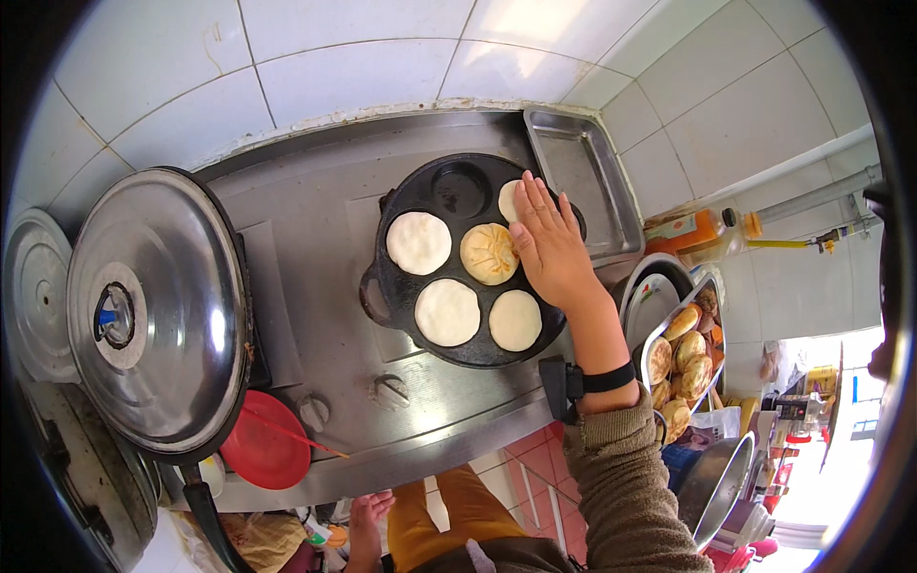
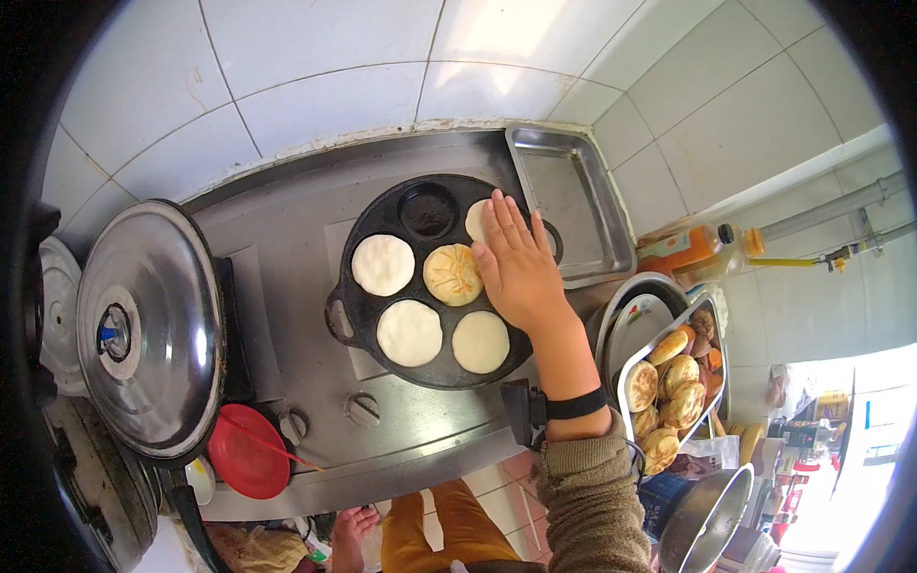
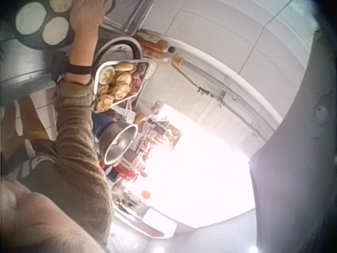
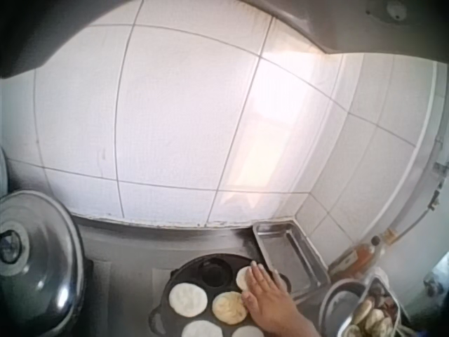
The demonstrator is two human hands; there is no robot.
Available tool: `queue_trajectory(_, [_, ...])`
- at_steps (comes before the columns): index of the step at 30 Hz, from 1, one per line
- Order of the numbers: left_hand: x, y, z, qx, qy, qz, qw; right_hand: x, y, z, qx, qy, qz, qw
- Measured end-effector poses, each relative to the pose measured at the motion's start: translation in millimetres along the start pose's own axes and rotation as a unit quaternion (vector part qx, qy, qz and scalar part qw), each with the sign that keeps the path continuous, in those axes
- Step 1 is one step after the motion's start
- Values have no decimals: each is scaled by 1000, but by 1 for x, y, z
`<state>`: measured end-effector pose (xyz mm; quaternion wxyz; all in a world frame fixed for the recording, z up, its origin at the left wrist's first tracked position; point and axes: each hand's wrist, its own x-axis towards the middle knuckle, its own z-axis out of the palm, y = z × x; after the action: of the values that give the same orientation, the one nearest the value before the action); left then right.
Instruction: The person prepares dumplings by rolling dough into flat circles, filling them with a green vegetable mixture using chopsticks, and folding them into sealed dumplings. The person places the finished dumplings into a multi-well pan on the stove.
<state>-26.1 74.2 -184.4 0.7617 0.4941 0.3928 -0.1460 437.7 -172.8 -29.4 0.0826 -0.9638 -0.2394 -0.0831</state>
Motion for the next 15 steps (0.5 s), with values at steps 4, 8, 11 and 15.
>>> queue_trajectory(4, [-3,-2,0,-6,2,-13,1000,0,0,5,-1,-10,3,1000])
queue_trajectory(8, [-4,4,-1,-9,-13,-16,1000,-3,3,-2,31,6,8,999])
queue_trajectory(11, [-5,6,-6,-15,-19,-23,999,-8,2,-3,42,3,2,999])
queue_trajectory(15, [-7,3,-16,-16,-15,-43,999,-7,-3,0,40,-34,17,998])
